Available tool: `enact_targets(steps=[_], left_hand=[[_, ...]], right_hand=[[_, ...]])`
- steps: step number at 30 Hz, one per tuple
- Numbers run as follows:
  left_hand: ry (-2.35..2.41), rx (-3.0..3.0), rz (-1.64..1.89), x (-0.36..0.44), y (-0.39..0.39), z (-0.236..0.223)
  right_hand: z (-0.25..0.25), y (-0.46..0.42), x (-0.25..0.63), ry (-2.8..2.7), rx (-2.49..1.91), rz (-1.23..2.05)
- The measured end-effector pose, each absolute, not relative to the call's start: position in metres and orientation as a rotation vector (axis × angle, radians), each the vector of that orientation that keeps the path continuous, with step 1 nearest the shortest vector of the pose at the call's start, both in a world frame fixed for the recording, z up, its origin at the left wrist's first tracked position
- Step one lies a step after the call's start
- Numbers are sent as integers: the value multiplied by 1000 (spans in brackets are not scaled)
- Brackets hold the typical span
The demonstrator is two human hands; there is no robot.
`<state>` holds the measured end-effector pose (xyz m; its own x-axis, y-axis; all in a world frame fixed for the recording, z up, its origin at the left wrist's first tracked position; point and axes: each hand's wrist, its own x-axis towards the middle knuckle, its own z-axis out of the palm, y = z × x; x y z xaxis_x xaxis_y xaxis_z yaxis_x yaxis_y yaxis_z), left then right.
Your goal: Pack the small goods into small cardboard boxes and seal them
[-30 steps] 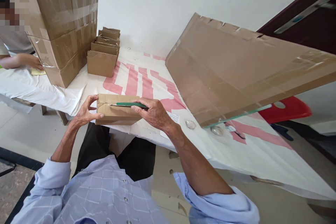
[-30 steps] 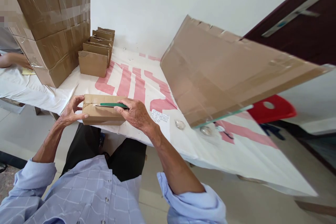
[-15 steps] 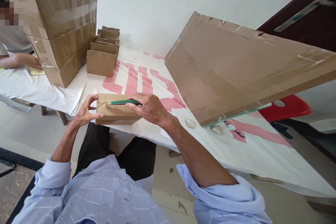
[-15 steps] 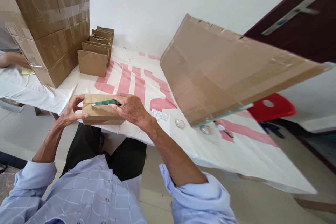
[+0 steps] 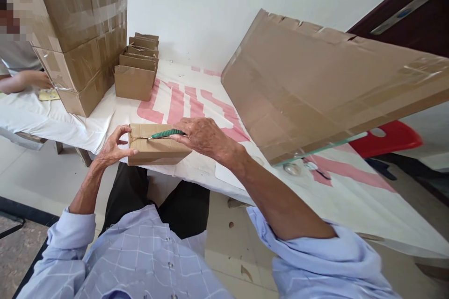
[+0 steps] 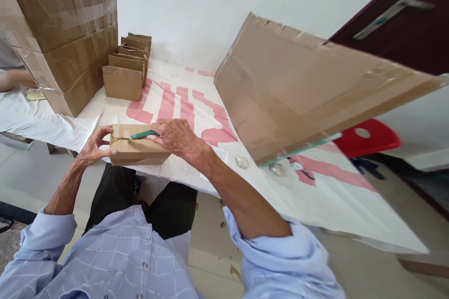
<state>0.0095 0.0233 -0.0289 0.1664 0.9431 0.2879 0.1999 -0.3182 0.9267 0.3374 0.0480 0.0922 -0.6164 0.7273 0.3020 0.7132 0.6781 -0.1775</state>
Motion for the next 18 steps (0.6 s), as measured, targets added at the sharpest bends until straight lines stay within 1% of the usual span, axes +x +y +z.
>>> enact_targets(steps=[6, 13, 18], left_hand=[[1136, 1694, 1198, 8, 21, -27], [1178, 1764, 1133, 6, 26, -19], [1235, 1799, 1067, 3, 31, -14]], right_hand=[[91, 52, 362, -2445, -1146, 96], [78, 31, 377, -2118, -1122, 348], [51, 31, 381, -1834, -1228, 539]])
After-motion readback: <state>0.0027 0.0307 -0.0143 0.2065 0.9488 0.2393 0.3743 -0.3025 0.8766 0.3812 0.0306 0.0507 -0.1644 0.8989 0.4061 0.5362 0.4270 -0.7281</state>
